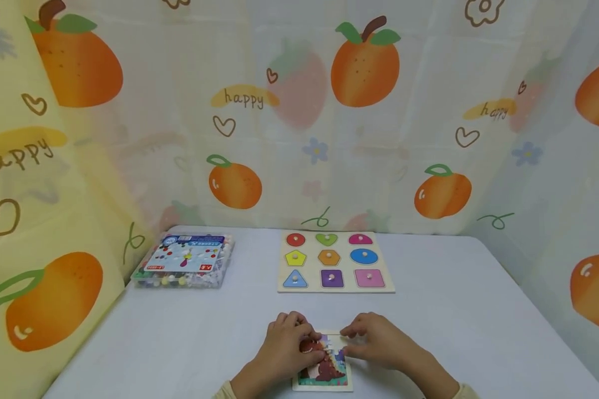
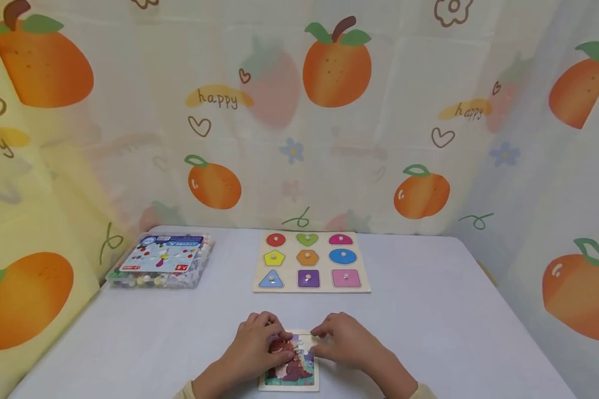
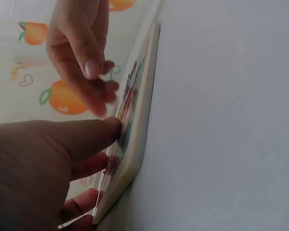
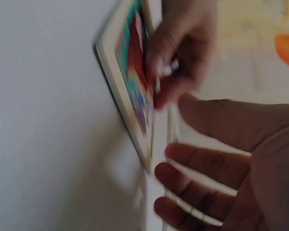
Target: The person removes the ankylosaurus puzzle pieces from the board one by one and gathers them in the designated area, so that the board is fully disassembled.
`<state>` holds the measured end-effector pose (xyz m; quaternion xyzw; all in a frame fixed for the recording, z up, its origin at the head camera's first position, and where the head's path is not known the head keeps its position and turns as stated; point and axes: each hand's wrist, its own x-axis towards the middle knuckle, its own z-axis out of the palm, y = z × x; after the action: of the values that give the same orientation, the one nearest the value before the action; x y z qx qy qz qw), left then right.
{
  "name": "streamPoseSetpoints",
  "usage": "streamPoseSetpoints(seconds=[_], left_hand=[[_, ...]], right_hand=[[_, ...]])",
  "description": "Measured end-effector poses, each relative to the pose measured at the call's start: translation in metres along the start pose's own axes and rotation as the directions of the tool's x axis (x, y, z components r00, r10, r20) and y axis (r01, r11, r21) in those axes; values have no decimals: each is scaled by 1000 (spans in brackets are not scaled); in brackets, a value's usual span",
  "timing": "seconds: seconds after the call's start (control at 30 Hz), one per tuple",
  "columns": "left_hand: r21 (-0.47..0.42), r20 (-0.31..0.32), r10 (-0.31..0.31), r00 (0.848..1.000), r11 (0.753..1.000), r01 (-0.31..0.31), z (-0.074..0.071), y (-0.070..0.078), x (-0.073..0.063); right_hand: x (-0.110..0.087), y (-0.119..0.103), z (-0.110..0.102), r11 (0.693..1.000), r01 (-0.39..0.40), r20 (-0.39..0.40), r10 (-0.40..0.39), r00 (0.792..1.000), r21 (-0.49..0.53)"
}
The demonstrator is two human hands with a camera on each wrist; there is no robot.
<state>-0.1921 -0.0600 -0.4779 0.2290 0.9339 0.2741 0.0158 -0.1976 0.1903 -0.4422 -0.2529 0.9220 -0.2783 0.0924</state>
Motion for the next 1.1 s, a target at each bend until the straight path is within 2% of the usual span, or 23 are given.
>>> streamPoseSetpoints(seconds=[0.07, 0.17, 0.3, 0.5, 0.63, 0.8, 0.93, 1.1], left_hand=[[5, -2, 9, 1000, 1000, -9, 2, 0, 2], [12, -13, 30, 999, 999, -30, 6, 2, 3], [40, -40, 35, 999, 999, -34, 12, 5, 3], [79, -62, -6, 998, 997, 11, 16, 8, -1], [70, -40, -47, 998, 996, 50, 15, 9, -2], [37, -34, -74, 997, 996, 75, 11, 12, -5], [37, -54, -57, 997, 998, 59, 9, 13, -6], [65, -64, -41, 997, 997, 45, 7, 11, -7]], right_hand=[[3, -8, 8, 1000, -11, 21, 11, 1000, -26], [4, -13, 15, 998, -30, 13, 31, 999, -63], [2, -14, 18, 998, -37, 3, 37, 999, -54], [0, -16, 19, 999, 9, -8, -10, 1000, -38], [0, -17, 21, 999, 18, -8, -18, 1000, -45], [1, -17, 22, 1000, 16, 4, -16, 1000, 7], [-1, -17, 22, 996, 17, 14, -18, 1000, 90], [-1, -17, 22, 992, 37, 12, -39, 999, 120]])
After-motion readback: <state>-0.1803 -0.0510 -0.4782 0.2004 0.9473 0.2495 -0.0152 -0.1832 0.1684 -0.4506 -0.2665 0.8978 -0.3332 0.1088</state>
